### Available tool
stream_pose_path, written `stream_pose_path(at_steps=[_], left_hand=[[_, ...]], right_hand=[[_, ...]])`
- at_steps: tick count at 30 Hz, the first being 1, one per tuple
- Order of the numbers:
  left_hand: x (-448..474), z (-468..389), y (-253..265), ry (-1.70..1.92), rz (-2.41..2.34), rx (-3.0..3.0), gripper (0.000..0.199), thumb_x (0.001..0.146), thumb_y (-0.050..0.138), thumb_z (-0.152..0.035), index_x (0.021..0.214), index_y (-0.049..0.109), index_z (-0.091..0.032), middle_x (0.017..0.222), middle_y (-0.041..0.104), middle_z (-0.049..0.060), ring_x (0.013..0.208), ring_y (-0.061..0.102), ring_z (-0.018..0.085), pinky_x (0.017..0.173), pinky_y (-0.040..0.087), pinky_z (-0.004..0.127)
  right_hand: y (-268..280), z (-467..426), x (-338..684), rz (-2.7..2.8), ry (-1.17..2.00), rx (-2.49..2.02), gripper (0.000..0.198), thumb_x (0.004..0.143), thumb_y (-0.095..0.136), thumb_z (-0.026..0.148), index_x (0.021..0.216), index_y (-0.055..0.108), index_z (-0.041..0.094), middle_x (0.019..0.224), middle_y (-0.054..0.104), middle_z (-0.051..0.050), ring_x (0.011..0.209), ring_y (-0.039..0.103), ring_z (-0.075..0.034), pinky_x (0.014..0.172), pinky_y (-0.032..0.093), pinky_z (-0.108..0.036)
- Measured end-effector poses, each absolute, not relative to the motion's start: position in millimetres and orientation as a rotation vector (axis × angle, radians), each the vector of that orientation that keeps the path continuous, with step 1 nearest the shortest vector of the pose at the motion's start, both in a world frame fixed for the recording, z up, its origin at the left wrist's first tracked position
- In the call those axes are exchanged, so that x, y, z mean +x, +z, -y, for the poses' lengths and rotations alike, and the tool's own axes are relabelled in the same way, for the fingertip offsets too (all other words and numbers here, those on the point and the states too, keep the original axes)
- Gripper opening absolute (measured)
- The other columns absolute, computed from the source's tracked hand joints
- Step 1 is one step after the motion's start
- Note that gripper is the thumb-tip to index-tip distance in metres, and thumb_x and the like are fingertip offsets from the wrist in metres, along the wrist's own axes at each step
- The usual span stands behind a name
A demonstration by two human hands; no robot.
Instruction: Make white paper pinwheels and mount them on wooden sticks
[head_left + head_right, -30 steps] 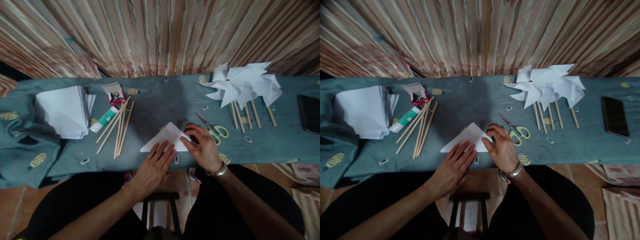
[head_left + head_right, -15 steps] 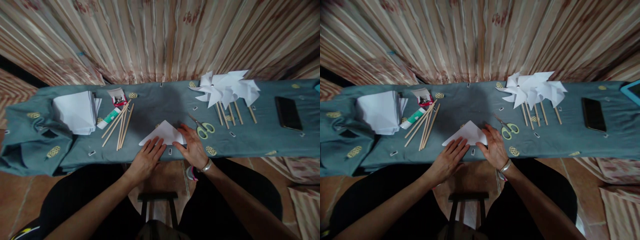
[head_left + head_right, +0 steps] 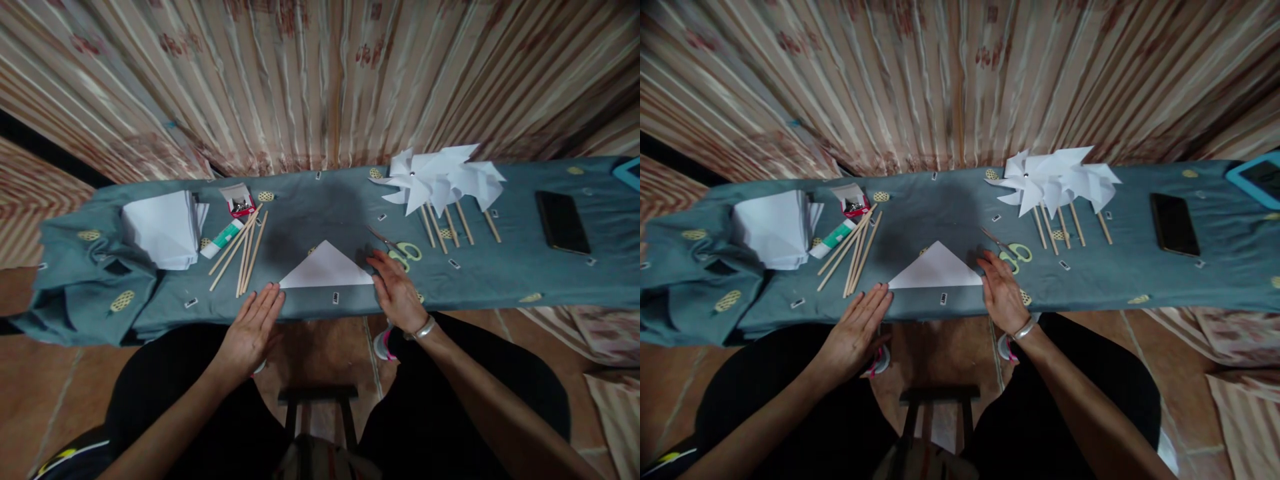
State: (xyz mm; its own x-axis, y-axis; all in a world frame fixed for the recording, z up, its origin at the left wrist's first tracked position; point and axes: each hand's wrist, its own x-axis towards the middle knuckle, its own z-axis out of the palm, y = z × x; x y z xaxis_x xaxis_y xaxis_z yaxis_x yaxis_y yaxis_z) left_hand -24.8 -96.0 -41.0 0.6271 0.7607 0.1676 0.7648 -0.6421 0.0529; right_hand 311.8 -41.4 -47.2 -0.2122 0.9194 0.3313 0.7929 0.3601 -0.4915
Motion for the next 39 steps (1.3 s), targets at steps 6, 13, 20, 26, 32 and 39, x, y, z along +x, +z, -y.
stream_pose_path(at_steps=[6,13,20,26,32,39], left_hand=[[-20,99,-44,-0.352,1.436,-2.786,0.080,0.094,0.052,-0.023,0.158,0.005,-0.013,0.155,0.037,0.023,0.147,0.031,0.033,0.115,0.031,0.053],[12,113,-38,-0.423,1.441,-2.823,0.076,0.094,0.050,-0.016,0.157,0.008,-0.014,0.155,0.037,0.023,0.149,0.025,0.031,0.117,0.027,0.053],[38,102,-38,-0.452,1.531,-2.842,0.065,0.092,0.055,-0.022,0.151,0.029,-0.009,0.154,0.039,0.022,0.149,0.024,0.034,0.117,0.026,0.058],[40,94,-32,-0.685,1.785,-2.931,0.057,0.094,0.052,-0.025,0.148,0.037,-0.017,0.157,0.036,0.019,0.149,0.027,0.031,0.118,0.025,0.058],[48,100,-19,-2.097,2.713,-2.305,0.069,0.091,0.058,-0.039,0.152,0.029,-0.026,0.160,0.032,0.015,0.145,0.036,0.029,0.117,0.033,0.049],[55,80,1,-3.334,3.137,-0.890,0.037,0.076,0.078,-0.029,0.107,0.063,-0.017,0.125,0.068,0.012,0.115,0.066,0.024,0.108,0.047,0.041]], right_hand=[[-35,34,305,2.045,0.304,-1.485,0.043,0.100,0.040,0.036,0.128,0.058,0.009,0.132,0.062,-0.021,0.125,0.057,-0.032,0.107,0.046,-0.052],[-32,32,294,2.144,0.319,-1.492,0.050,0.090,0.060,0.040,0.130,0.057,0.011,0.133,0.062,-0.020,0.123,0.058,-0.035,0.107,0.046,-0.053],[-17,33,294,1.958,0.662,-1.646,0.051,0.080,0.069,0.033,0.126,0.061,0.012,0.118,0.071,-0.016,0.091,0.071,-0.028,0.084,0.058,-0.044],[-10,39,289,1.816,0.829,-1.690,0.041,0.079,0.069,0.036,0.116,0.067,0.016,0.096,0.077,-0.009,0.069,0.069,-0.020,0.072,0.057,-0.038],[-14,37,285,1.446,1.205,-1.591,0.031,0.071,0.074,0.039,0.095,0.072,0.018,0.079,0.077,-0.006,0.070,0.071,-0.020,0.066,0.056,-0.033],[-6,42,274,1.081,1.607,-1.346,0.039,0.062,0.083,0.044,0.089,0.070,0.018,0.080,0.077,-0.004,0.070,0.070,-0.016,0.067,0.055,-0.029]])
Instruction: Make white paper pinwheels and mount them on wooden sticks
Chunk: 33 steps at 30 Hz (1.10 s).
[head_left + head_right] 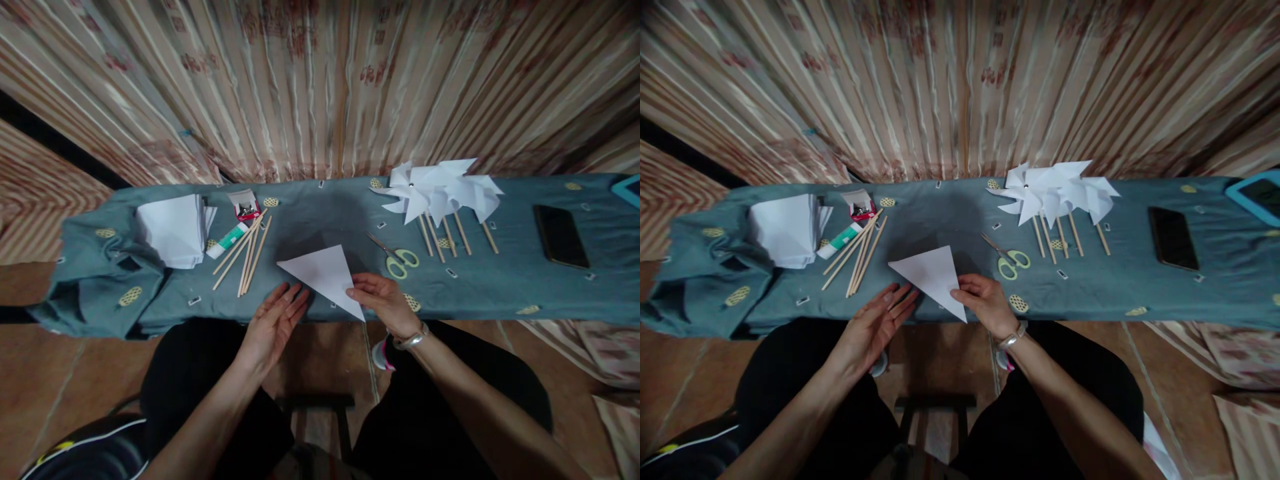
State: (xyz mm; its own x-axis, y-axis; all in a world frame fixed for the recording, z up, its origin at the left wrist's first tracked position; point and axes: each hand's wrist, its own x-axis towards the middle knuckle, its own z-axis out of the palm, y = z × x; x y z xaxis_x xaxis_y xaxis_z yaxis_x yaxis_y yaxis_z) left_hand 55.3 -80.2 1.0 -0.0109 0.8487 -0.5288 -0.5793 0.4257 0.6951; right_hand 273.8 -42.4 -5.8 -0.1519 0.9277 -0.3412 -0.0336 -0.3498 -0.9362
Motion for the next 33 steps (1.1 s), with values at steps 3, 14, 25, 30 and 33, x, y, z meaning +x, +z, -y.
stream_pose_path(at_steps=[3,14,25,30,33], left_hand=[[63,54,4,1.165,-1.058,0.276,0.028,0.071,0.082,-0.023,0.092,0.066,-0.016,0.100,0.075,0.005,0.089,0.072,0.016,0.090,0.056,0.031],[80,0,4,1.016,-1.050,0.457,0.031,0.057,0.090,-0.030,0.076,0.074,-0.011,0.072,0.074,0.006,0.066,0.067,0.016,0.067,0.054,0.027],[62,-5,-3,0.957,-1.023,0.517,0.029,0.053,0.088,-0.025,0.076,0.075,-0.014,0.069,0.074,0.004,0.060,0.065,0.016,0.060,0.049,0.026],[54,-10,0,0.960,-1.059,0.454,0.028,0.055,0.087,-0.030,0.073,0.073,-0.013,0.065,0.072,0.005,0.057,0.065,0.018,0.056,0.049,0.027],[52,-12,1,0.959,-1.078,0.441,0.029,0.058,0.087,-0.035,0.068,0.071,-0.013,0.062,0.070,0.005,0.053,0.063,0.017,0.051,0.047,0.025]], right_hand=[[-3,50,268,1.166,1.668,-1.271,0.037,0.067,0.081,0.044,0.092,0.070,0.018,0.082,0.077,-0.004,0.073,0.071,-0.017,0.071,0.056,-0.030],[-12,8,362,2.104,0.043,-1.853,0.038,0.091,0.051,0.034,0.116,0.068,0.011,0.109,0.073,-0.021,0.098,0.066,-0.037,0.085,0.054,-0.051],[6,11,331,1.451,1.198,-1.699,0.046,0.075,0.073,0.051,0.110,0.069,0.021,0.099,0.076,-0.010,0.076,0.073,-0.024,0.047,0.052,-0.028],[7,21,299,1.166,1.714,-1.389,0.045,0.071,0.081,0.043,0.109,0.071,0.023,0.101,0.078,-0.008,0.081,0.075,-0.020,0.065,0.060,-0.028],[6,25,292,1.245,1.729,-1.323,0.048,0.071,0.081,0.047,0.111,0.072,0.023,0.093,0.077,-0.006,0.080,0.073,-0.019,0.072,0.060,-0.031]])
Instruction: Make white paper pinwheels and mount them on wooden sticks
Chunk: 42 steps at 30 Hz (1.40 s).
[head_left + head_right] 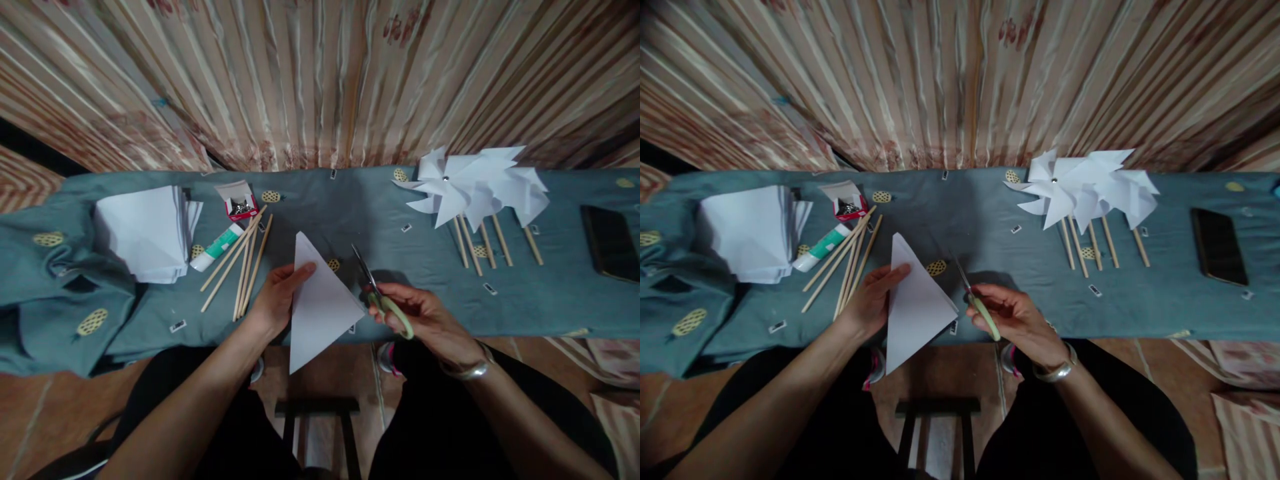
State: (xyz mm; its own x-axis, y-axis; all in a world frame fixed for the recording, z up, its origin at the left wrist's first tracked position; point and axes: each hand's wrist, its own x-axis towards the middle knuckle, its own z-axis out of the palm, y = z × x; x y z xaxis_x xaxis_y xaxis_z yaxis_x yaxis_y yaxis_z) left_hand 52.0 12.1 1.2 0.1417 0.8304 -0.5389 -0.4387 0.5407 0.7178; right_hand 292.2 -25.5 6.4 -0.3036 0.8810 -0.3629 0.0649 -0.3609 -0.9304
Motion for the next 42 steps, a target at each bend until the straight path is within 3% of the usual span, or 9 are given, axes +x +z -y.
stream_pose_path(at_steps=[5,11,18,28,36,42], left_hand=[[53,-11,1,0.963,-1.081,0.451,0.029,0.057,0.088,-0.036,0.069,0.072,-0.014,0.060,0.070,0.004,0.051,0.063,0.016,0.051,0.049,0.026],[58,-4,-5,0.905,-1.087,0.547,0.029,0.055,0.087,-0.037,0.068,0.075,-0.015,0.065,0.073,0.006,0.050,0.064,0.017,0.046,0.048,0.025],[58,0,-11,0.901,-1.086,0.664,0.021,0.062,0.085,-0.034,0.068,0.076,-0.016,0.064,0.073,0.004,0.048,0.061,0.013,0.044,0.044,0.021],[57,2,-17,0.849,-1.112,0.693,0.024,0.065,0.082,-0.038,0.072,0.075,-0.016,0.064,0.072,0.003,0.048,0.059,0.012,0.044,0.043,0.021],[62,3,-12,0.867,-1.102,0.591,0.020,0.061,0.083,-0.033,0.069,0.075,-0.016,0.060,0.070,0.002,0.045,0.060,0.012,0.042,0.044,0.020],[65,2,-6,0.898,-1.078,0.524,0.021,0.058,0.085,-0.031,0.067,0.074,-0.015,0.059,0.070,0.003,0.045,0.060,0.012,0.043,0.046,0.021]], right_hand=[[14,30,291,1.668,1.565,-1.327,0.047,0.079,0.073,0.043,0.122,0.069,0.024,0.087,0.074,-0.003,0.073,0.068,-0.017,0.065,0.055,-0.027],[21,31,288,1.910,1.519,-1.403,0.042,0.079,0.073,0.038,0.118,0.072,0.022,0.085,0.074,0.000,0.077,0.069,-0.019,0.071,0.056,-0.027],[19,34,288,2.017,1.381,-1.435,0.054,0.073,0.079,0.043,0.121,0.071,0.019,0.110,0.077,-0.006,0.089,0.073,-0.022,0.080,0.057,-0.029],[22,37,285,2.186,1.228,-1.413,0.052,0.079,0.076,0.045,0.122,0.068,0.017,0.087,0.075,-0.002,0.066,0.064,-0.013,0.061,0.047,-0.022],[20,41,281,2.237,1.148,-1.384,0.041,0.088,0.065,0.039,0.123,0.066,0.018,0.091,0.075,-0.004,0.076,0.069,-0.016,0.070,0.051,-0.025],[16,44,277,2.241,1.063,-1.336,0.033,0.091,0.063,0.030,0.121,0.066,0.018,0.086,0.075,-0.001,0.075,0.070,-0.015,0.069,0.050,-0.023]])
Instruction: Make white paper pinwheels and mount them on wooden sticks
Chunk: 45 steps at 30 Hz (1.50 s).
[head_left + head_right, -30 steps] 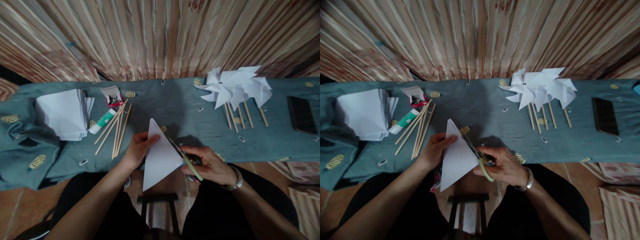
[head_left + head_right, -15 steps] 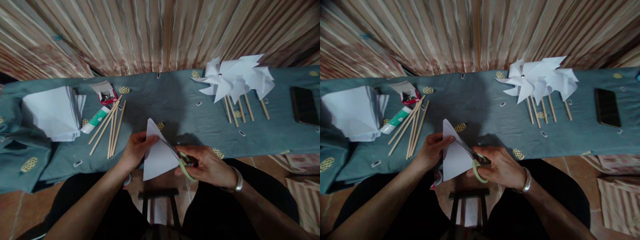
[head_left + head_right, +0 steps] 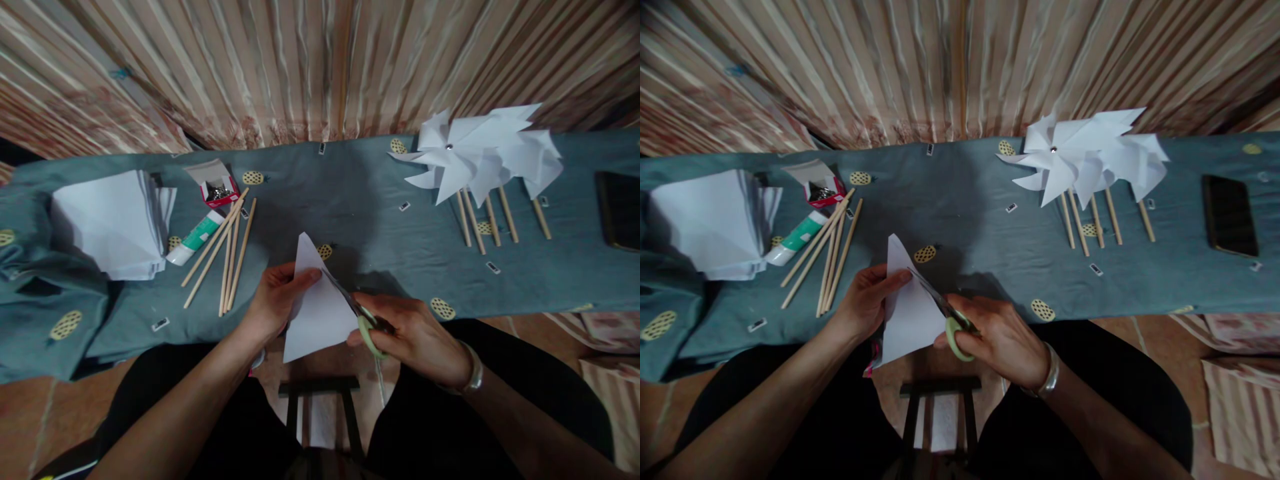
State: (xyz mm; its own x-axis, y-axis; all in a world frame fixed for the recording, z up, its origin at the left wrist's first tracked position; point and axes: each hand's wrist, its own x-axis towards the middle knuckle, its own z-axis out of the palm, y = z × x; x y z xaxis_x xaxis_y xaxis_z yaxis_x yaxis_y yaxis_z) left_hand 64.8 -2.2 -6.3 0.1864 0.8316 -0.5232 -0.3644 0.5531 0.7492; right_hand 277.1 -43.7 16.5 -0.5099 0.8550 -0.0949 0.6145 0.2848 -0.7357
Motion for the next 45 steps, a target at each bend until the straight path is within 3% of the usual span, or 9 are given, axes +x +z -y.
stream_pose_path(at_steps=[8,13,45], left_hand=[[68,7,-5,0.850,-1.002,0.440,0.025,0.056,0.088,-0.032,0.070,0.076,-0.015,0.059,0.071,0.002,0.050,0.065,0.014,0.048,0.051,0.021],[70,9,-4,0.833,-1.030,0.415,0.027,0.052,0.090,-0.032,0.068,0.076,-0.015,0.059,0.071,0.003,0.047,0.063,0.013,0.046,0.049,0.020],[72,16,-3,0.697,-1.038,0.415,0.028,0.053,0.089,-0.035,0.066,0.075,-0.014,0.059,0.070,0.004,0.046,0.058,0.011,0.045,0.042,0.022]], right_hand=[[21,43,271,2.228,1.094,-1.385,0.029,0.086,0.070,0.034,0.108,0.069,0.015,0.087,0.075,-0.002,0.070,0.068,-0.015,0.066,0.048,-0.024],[19,44,269,2.209,1.095,-1.381,0.035,0.083,0.075,0.031,0.112,0.068,0.014,0.085,0.075,-0.002,0.073,0.069,-0.016,0.068,0.049,-0.024],[22,38,260,2.128,1.074,-1.403,0.026,0.090,0.064,0.040,0.101,0.069,0.018,0.091,0.078,-0.005,0.077,0.073,-0.018,0.070,0.055,-0.025]])
